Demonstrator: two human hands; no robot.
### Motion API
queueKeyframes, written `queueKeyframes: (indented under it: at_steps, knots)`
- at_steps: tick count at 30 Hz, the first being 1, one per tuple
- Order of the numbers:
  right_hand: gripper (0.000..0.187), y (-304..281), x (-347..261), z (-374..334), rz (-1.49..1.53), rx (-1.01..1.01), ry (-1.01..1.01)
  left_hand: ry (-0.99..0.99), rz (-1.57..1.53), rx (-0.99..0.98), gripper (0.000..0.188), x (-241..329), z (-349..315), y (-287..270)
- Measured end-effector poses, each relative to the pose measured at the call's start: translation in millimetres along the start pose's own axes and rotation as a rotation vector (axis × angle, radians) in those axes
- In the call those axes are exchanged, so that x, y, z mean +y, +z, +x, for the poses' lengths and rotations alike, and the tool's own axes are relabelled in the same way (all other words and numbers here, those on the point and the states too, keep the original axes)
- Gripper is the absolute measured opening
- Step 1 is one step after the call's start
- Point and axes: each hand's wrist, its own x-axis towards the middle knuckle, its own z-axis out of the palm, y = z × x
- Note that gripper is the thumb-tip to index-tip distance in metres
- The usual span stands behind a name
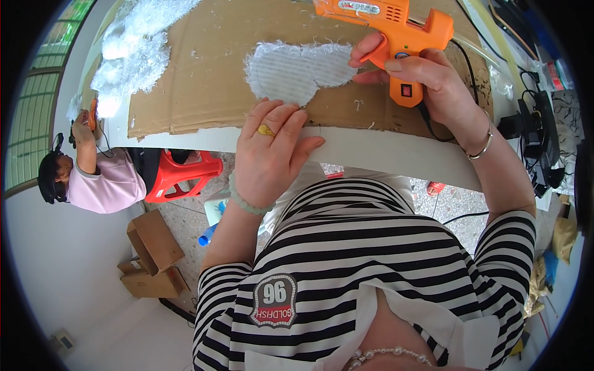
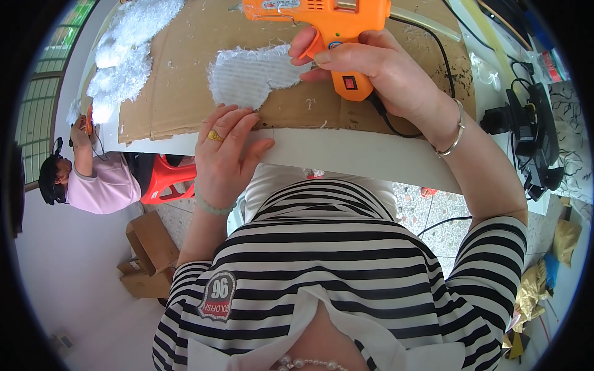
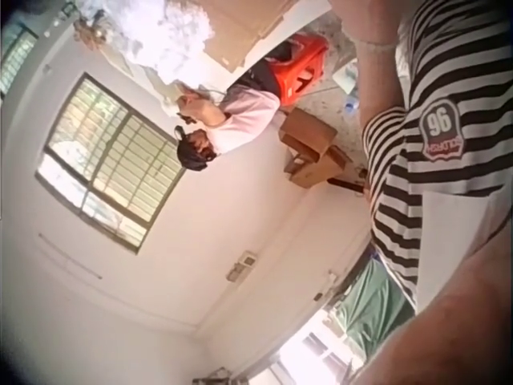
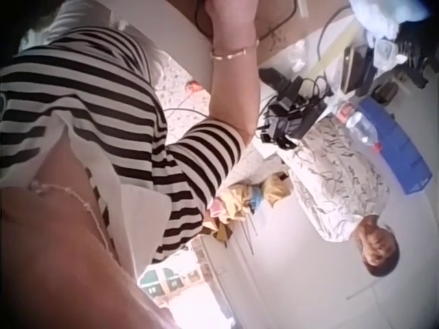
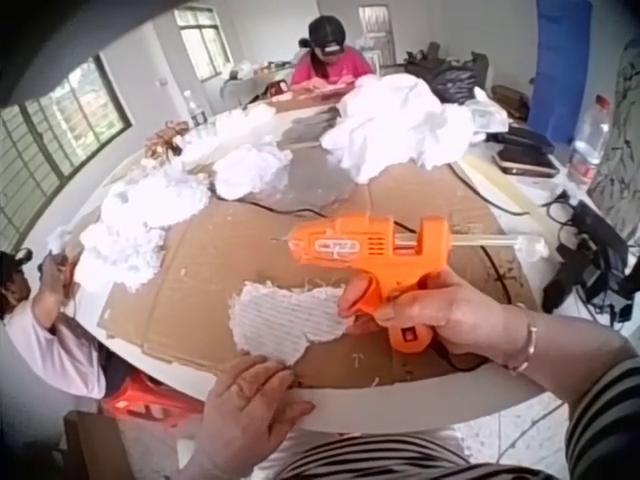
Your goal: Gluing white fluffy material onto a piece of fabric using a hot glue gun.
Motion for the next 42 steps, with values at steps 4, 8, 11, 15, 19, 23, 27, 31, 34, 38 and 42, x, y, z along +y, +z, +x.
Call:
queueKeyframes:
  at_steps: [4, 8, 11, 15, 19, 23, 27, 31, 34, 38, 42]
  knots:
    - [0.037, -1, 1, 1, -0.011, 0.003, -0.011, -0.01, 0.001, -0.022, 0.04, -1, 3, 1]
    - [0.036, 0, 1, 1, -0.002, 0.007, -0.005, -0.021, -0.008, -0.037, 0.039, -2, 4, 1]
    - [0.035, 0, 1, 1, 0.013, 0.015, 0.005, -0.046, -0.017, -0.038, 0.037, -1, 5, 1]
    - [0.034, -1, 3, 2, 0.024, 0.009, 0.013, -0.05, -0.014, -0.037, 0.037, -1, 5, 0]
    - [0.034, 1, 0, 1, 0.03, 0.027, 0.025, -0.031, -0.009, -0.037, 0.038, -4, 4, 2]
    - [0.033, -1, 1, 3, 0.023, 0.034, 0.022, -0.031, -0.04, -0.028, 0.039, -6, 2, 3]
    - [0.033, -5, 3, 4, 0.019, 0.042, -0.018, -0.035, -0.061, 0.017, 0.038, -6, 3, 0]
    - [0.033, -9, 2, 8, 0.02, 0.079, -0.043, -0.007, -0.085, 0.061, 0.038, -8, 5, -3]
    - [0.034, -9, 0, 8, 0.013, 0.126, -0.042, -0.012, -0.042, 0.1, 0.039, -8, 3, -5]
    - [0.035, -10, 1, 8, 0.031, 0.121, -0.032, -0.059, -0.041, 0.076, 0.04, -7, 11, -5]
    - [0.035, -9, 2, 8, 0.054, 0.139, -0.032, -0.054, -0.002, -0.002, 0.046, -9, 23, 0]
